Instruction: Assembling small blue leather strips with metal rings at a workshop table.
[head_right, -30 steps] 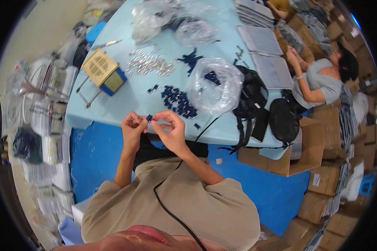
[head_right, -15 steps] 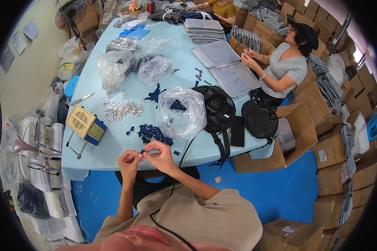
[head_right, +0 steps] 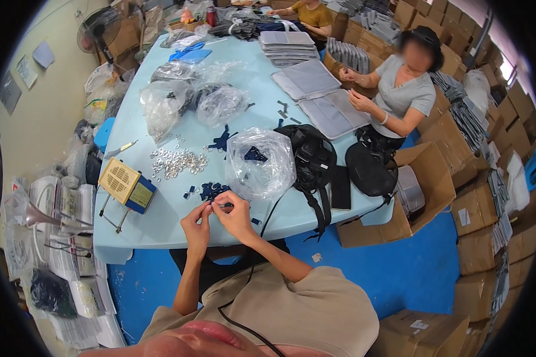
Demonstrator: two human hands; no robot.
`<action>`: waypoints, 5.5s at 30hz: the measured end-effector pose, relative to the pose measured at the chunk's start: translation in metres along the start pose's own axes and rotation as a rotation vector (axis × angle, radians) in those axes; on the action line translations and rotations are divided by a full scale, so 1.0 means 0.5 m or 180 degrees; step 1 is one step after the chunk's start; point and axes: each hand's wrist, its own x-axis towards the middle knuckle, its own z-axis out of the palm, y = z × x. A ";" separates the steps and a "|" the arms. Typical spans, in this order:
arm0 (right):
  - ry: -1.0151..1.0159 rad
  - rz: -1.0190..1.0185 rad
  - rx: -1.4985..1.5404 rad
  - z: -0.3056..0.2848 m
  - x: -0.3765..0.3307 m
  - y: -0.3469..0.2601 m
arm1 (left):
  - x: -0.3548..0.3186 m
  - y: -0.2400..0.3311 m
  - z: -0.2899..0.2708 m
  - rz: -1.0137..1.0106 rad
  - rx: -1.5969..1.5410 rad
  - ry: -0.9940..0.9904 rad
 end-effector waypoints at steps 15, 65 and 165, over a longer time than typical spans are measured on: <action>-0.0228 -0.0257 -0.0269 0.032 0.037 0.048 | 0.041 -0.035 0.004 0.0127 0.0560 -0.0133; -0.0413 -0.0303 0.0050 0.031 0.050 0.073 | 0.049 -0.086 0.001 -0.0181 -0.0594 -0.0224; -0.0385 -0.1214 -0.1040 0.085 0.052 0.080 | 0.080 -0.075 -0.050 0.0991 0.0992 -0.0277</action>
